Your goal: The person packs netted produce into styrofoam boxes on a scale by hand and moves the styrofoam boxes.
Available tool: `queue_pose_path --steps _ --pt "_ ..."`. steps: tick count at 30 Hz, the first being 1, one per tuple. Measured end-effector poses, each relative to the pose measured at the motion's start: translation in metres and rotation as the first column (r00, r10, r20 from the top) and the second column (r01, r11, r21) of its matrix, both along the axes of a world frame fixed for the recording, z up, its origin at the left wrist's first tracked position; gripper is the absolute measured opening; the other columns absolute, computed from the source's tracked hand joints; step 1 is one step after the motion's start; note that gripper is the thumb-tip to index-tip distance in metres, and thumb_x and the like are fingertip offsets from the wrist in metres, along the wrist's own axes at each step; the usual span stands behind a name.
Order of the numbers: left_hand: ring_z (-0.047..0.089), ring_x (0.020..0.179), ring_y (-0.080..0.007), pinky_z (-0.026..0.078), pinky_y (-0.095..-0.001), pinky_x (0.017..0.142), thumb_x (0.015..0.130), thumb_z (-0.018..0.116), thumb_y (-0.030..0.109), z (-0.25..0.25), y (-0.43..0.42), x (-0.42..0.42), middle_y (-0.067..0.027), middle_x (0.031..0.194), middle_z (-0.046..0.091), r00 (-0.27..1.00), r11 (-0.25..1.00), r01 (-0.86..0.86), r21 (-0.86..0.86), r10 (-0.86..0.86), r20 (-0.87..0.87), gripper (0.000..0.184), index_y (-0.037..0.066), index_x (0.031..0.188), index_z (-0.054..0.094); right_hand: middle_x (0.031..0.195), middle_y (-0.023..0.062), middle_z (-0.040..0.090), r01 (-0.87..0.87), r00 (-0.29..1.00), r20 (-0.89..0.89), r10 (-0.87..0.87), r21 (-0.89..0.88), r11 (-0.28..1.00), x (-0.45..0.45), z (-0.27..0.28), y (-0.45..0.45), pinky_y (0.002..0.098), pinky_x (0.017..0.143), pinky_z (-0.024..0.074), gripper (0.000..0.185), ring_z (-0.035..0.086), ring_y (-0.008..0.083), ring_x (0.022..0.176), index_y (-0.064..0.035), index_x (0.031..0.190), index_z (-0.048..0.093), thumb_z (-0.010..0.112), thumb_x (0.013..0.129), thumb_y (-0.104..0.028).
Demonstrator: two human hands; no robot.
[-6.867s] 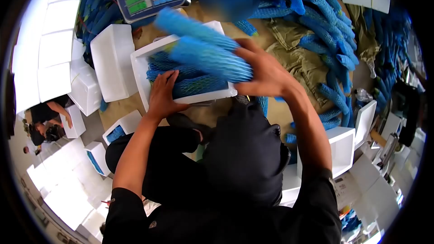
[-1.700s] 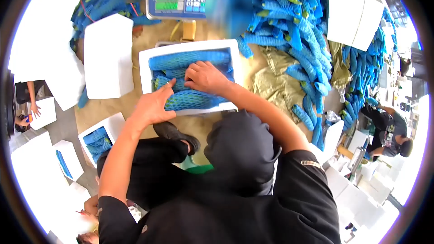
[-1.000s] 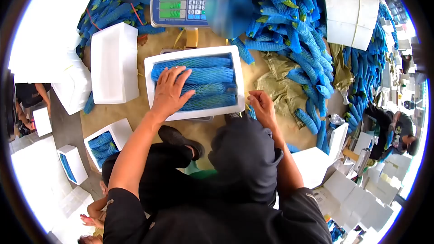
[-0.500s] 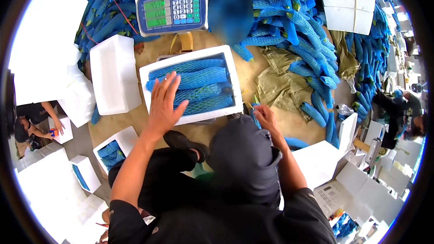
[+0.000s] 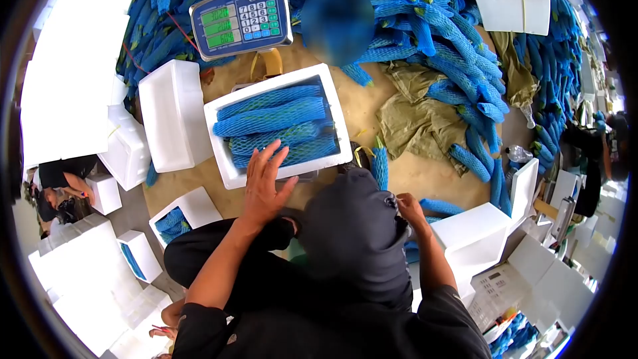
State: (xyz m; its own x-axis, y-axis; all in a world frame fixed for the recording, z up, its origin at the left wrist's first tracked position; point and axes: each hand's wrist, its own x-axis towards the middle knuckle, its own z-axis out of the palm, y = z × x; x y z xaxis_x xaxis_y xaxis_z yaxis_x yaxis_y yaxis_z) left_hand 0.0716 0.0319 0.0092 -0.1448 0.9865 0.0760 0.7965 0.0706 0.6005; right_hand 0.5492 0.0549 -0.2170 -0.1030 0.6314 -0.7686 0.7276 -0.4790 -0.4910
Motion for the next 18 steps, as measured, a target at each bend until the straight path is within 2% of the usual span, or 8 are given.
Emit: queue_pose_path --steps 5,6,7,8,10,11,15,18 --pt "0.047 0.150 -0.0349 0.029 -0.0551 0.130 0.090 0.080 0.023 -0.009 0.013 0.002 -0.0127 0.161 0.050 0.997 1.000 0.021 0.018 -0.019 -0.075 0.068 0.012 0.153 0.057 0.091 0.0150 0.076 0.110 0.980 -0.172 -0.104 0.028 0.993 0.032 -0.035 -0.035 0.0384 0.076 0.0580 0.035 0.073 0.0229 0.086 0.0009 0.114 0.073 0.067 0.103 -0.031" --pt "0.044 0.153 -0.0345 0.028 -0.0552 0.130 0.090 0.080 0.022 -0.016 0.017 -0.005 -0.0133 0.164 0.048 0.996 0.997 0.062 0.053 -0.058 -0.074 0.069 0.012 0.154 0.056 0.076 0.0133 0.070 -0.148 0.986 -0.090 0.143 -0.043 0.988 0.036 -0.038 -0.024 0.0419 0.068 0.0536 0.039 0.067 0.0234 0.073 0.0016 0.093 0.072 0.064 0.102 -0.035" --pt "0.043 0.154 -0.0359 0.028 -0.0552 0.130 0.090 0.079 0.020 -0.013 0.025 -0.008 -0.0156 0.165 0.047 0.989 0.997 0.081 0.000 -0.080 -0.124 0.070 0.010 0.155 0.055 0.068 0.0134 0.064 -0.110 0.992 -0.054 0.111 0.008 0.994 0.031 -0.027 -0.028 0.0463 0.064 0.0496 0.043 0.061 0.0254 0.066 0.0020 0.082 0.067 0.063 0.100 -0.037" --pt "0.042 0.154 -0.0380 0.027 -0.0558 0.130 0.091 0.078 0.017 -0.018 0.032 -0.009 -0.0179 0.165 0.047 0.986 0.994 0.088 0.060 -0.078 -0.149 0.070 0.007 0.156 0.054 0.068 0.0140 0.063 -0.060 0.997 -0.042 0.058 -0.036 0.998 0.026 -0.012 -0.029 0.0475 0.064 0.0491 0.044 0.061 0.0281 0.066 0.0023 0.082 0.066 0.063 0.100 -0.037" --pt "0.041 0.154 -0.0401 0.027 -0.0550 0.130 0.094 0.078 0.018 -0.011 0.045 -0.014 -0.0195 0.164 0.047 0.996 0.998 0.035 0.044 -0.031 -0.084 0.070 0.005 0.157 0.051 0.093 0.0162 0.076 0.112 0.994 0.001 -0.112 0.027 0.993 0.019 -0.001 -0.045 0.0428 0.078 0.0587 0.040 0.073 0.0307 0.082 0.0005 0.115 0.074 0.066 0.101 -0.037" --pt "0.042 0.154 -0.0400 0.027 -0.0550 0.130 0.095 0.078 0.019 -0.009 0.050 -0.015 -0.0195 0.164 0.047 0.989 0.999 0.027 0.025 -0.023 -0.147 0.070 0.005 0.157 0.050 0.108 0.0177 0.078 0.082 0.996 -0.020 -0.083 -0.035 0.996 0.038 -0.037 -0.057 0.0393 0.086 0.0606 0.043 0.077 0.0287 0.093 -0.0009 0.129 0.071 0.068 0.101 -0.033" --pt "0.047 0.148 -0.0382 0.033 -0.0535 0.126 0.094 0.082 0.027 -0.022 0.057 -0.063 -0.0181 0.160 0.051 0.929 0.987 -0.066 -0.143 0.009 -0.371 0.074 0.006 0.157 0.050 0.106 0.0171 0.077 0.224 0.971 -0.047 -0.234 -0.154 0.962 0.016 -0.008 -0.050 0.0384 0.088 0.0596 0.042 0.076 0.0231 0.095 0.0004 0.131 0.069 0.068 0.103 -0.031" --pt "0.054 0.133 -0.0374 0.041 -0.0502 0.116 0.085 0.089 0.031 -0.015 0.068 -0.072 -0.0156 0.142 0.059 0.905 0.986 -0.061 -0.153 -0.010 -0.425 0.070 0.008 0.145 0.060 0.109 0.0162 0.078 0.068 0.987 -0.144 -0.077 -0.066 0.995 0.016 -0.019 -0.046 0.0381 0.088 0.0588 0.042 0.075 0.0233 0.095 0.0003 0.131 0.068 0.067 0.103 -0.031"
